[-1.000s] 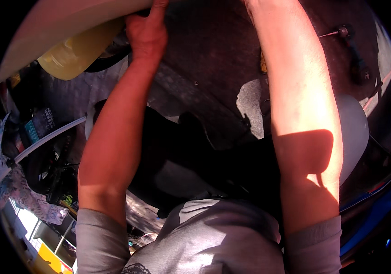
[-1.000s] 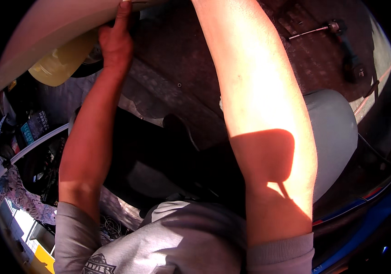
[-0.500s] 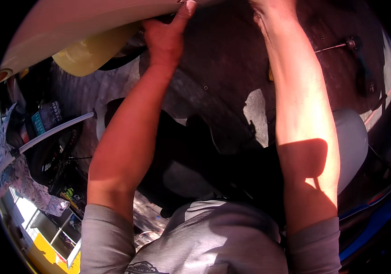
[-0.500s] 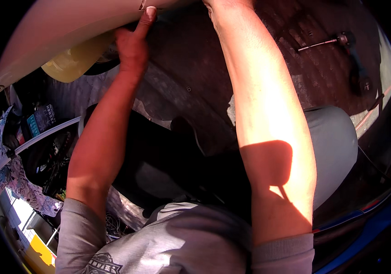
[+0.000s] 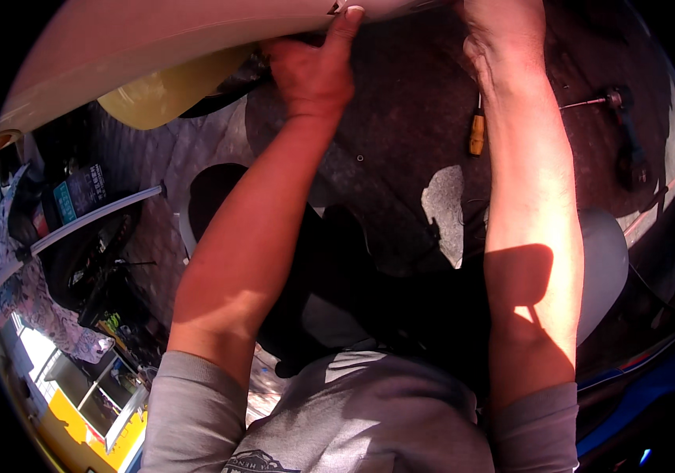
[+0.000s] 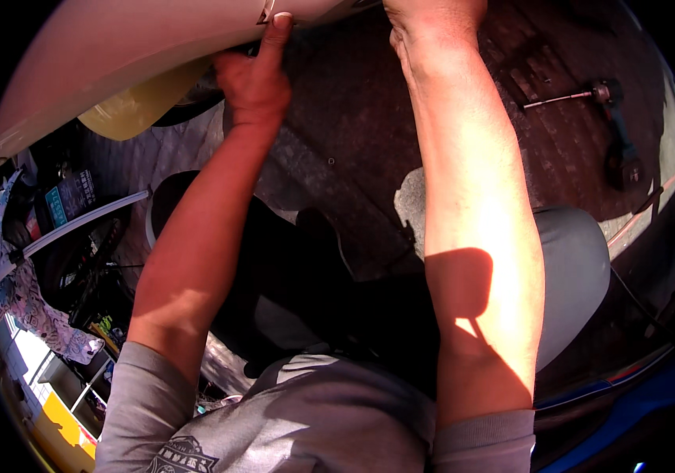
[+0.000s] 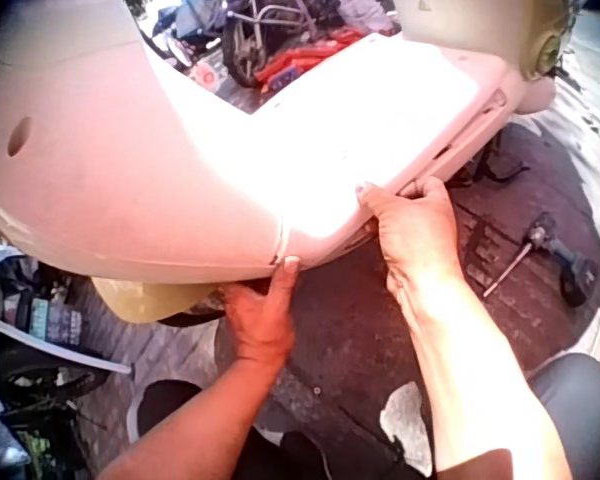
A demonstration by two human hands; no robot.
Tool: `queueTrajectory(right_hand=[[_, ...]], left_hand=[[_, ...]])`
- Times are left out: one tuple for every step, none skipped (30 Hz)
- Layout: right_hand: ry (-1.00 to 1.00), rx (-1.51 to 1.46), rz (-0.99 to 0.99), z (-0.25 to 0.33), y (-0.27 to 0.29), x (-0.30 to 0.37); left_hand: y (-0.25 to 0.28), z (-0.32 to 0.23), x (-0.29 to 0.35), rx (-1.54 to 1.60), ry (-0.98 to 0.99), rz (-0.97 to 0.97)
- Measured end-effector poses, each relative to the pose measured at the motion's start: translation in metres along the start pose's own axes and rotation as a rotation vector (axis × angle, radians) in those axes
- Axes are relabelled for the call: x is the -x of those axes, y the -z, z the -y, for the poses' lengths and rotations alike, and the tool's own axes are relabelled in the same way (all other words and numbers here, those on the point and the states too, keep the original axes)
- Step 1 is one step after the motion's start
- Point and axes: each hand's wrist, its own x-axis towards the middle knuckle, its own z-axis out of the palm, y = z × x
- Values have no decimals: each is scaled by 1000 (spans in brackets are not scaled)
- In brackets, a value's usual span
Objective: The person unscrews a screw from a scooter panel using a screwdriver and then aligns and presses a replacement plastic panel into place onto the scooter frame by hand.
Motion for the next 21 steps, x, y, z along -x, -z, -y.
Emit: queueTrajectory(right_hand=[[48, 5, -3, -2, 2, 0], [97, 10, -5, -4, 5, 3], [142, 4, 8, -3, 3, 9], [119, 35, 8, -2, -1, 15], [97, 67, 6, 1, -3, 22], [36, 34, 58, 2, 1, 22], [70, 78, 19, 2, 0, 20], [103, 123, -23, 0, -5, 19], [129, 166, -69, -3, -7, 19], [172, 179, -56, -8, -6, 15], [214, 192, -45, -12, -3, 11], [173, 195, -17, -9, -2, 9], [132, 197, 11, -6, -1, 6], [115, 224, 13, -3, 2, 7], [100, 245, 22, 7, 3, 13], [85, 266, 31, 10, 4, 16], [103, 278, -7, 7, 3, 14], [122, 283, -38, 4, 0, 12], [142, 289, -70, 2, -2, 12], [135, 297, -68, 0, -2, 13], [130, 307, -66, 3, -2, 18]], left_hand=[[1, -13, 0, -135, 70, 33], [1, -20, 1, -269, 140, 68], [1, -17, 1, -122, 175, 42], [0, -12, 3, 27, 208, 17], [-1, -8, 3, 177, 239, -6], [-1, -9, 3, 186, 222, 48], [3, -9, 1, 195, 204, 103], [5, -10, -2, 203, 186, 160], [11, -7, -4, 234, 208, 203], [15, -2, -6, 268, 231, 250], [18, 2, -6, 301, 254, 297], [18, 1, -5, 289, 276, 260], [18, 1, -5, 299, 261, 261], [17, 1, -5, 310, 245, 260], [16, 0, -7, 318, 223, 255], [12, -5, -4, 325, 204, 227], [12, 1, -5, 271, 182, 249], [14, 4, -10, 212, 154, 264], [15, 8, -10, 213, 142, 252], [15, 11, -10, 215, 133, 239], [8, 8, -2, 279, 140, 198]])
